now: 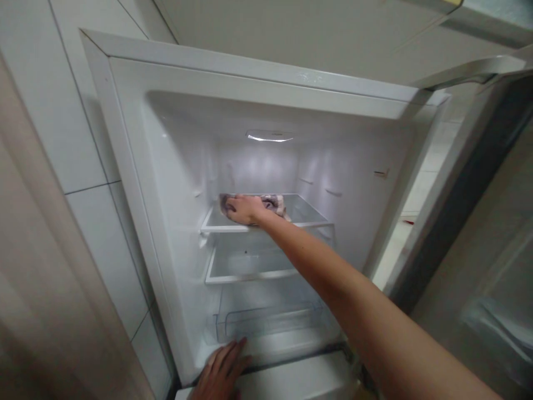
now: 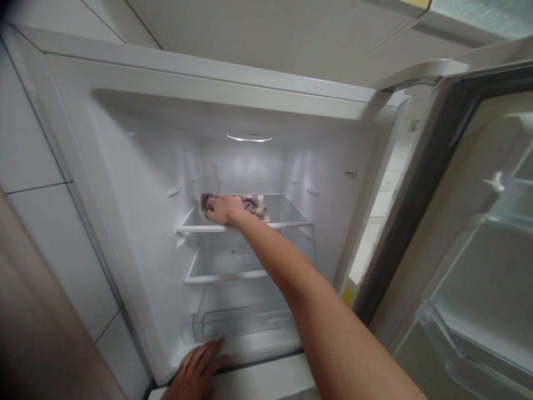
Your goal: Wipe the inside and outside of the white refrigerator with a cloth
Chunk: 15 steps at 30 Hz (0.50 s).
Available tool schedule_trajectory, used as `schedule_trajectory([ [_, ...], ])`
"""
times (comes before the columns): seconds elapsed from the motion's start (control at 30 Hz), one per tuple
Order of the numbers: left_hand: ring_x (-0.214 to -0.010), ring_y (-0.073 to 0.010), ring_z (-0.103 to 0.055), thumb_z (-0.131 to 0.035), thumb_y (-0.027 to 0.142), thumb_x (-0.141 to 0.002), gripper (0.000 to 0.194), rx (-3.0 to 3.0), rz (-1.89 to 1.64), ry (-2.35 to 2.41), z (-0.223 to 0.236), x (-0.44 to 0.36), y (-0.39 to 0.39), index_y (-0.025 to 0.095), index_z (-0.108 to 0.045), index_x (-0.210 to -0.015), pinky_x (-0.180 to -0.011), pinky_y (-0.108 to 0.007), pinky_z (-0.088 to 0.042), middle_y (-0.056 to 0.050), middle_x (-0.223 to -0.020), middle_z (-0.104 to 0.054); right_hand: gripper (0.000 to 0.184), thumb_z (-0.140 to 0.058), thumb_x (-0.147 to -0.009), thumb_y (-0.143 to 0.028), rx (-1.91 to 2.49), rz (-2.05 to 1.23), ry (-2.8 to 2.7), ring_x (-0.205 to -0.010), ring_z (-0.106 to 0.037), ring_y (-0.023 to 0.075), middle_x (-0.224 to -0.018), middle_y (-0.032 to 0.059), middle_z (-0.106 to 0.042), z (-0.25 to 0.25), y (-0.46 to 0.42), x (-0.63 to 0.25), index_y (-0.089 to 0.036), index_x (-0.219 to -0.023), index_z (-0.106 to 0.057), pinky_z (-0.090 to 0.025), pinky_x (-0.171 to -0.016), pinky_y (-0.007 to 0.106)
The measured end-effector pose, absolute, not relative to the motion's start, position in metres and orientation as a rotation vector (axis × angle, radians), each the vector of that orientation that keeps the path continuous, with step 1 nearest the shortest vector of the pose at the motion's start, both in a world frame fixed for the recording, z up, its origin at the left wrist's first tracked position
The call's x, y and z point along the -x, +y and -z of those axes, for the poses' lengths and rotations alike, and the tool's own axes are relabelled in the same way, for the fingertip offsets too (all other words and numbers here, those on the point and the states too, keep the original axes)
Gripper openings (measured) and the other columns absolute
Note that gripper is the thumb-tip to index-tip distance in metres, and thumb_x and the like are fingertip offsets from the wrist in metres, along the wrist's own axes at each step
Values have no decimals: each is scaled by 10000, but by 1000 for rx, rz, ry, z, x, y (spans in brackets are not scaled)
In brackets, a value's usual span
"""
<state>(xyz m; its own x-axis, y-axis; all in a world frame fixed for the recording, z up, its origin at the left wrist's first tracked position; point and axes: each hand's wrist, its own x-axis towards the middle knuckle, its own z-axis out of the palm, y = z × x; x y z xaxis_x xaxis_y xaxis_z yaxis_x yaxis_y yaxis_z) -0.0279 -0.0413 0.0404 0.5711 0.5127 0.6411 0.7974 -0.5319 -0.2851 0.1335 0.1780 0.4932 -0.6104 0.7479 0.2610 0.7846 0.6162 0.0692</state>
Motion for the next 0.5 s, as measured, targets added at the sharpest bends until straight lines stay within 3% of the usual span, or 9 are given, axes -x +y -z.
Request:
schedule_trajectory([
  [0.17,-1502,-238,-525,-640,122,-756,806,2307,714,-1031,-73,24,-56,358,-654,-1527,-1230,-371,-443,28,-1700,-612,451,-400,-1159,-513,868,578,-2520,-1349,-638,306,-1488,93,-692,-453,114,-130,-333,-1470,-673,-501,-1099,469],
  [0.3,-1518,-224,-529,-620,133,-831,766,2302,691,-1059,-77,24,-59,348,-630,-1567,-1230,-375,-470,36,-1722,-596,459,-320,-1199,-406,660,483,-2730,-1346,-622,266,-1463,68,-720,-388,88,-155,-407,-1483,-680,-447,-1174,482],
  [0.4,-1525,-222,-531,-620,136,-854,744,2304,673,-1061,-76,24,-60,331,-630,-1572,-1237,-374,-467,25,-1739,-580,380,-481,-1156,-437,949,273,-2785,-1342,-642,269,-1438,78,-742,-346,95,-179,-369,-1423,-742,-473,-1183,442],
  [0.5,-1515,-221,-537,-619,138,-852,729,2291,696,-1034,-75,23,-58,337,-646,-1552,-1244,-371,-438,26,-1723,-598,453,-530,-1117,-520,1329,200,-2640,-1338,-675,315,-1456,114,-740,-325,116,-210,-311,-1456,-745,-518,-1134,462],
])
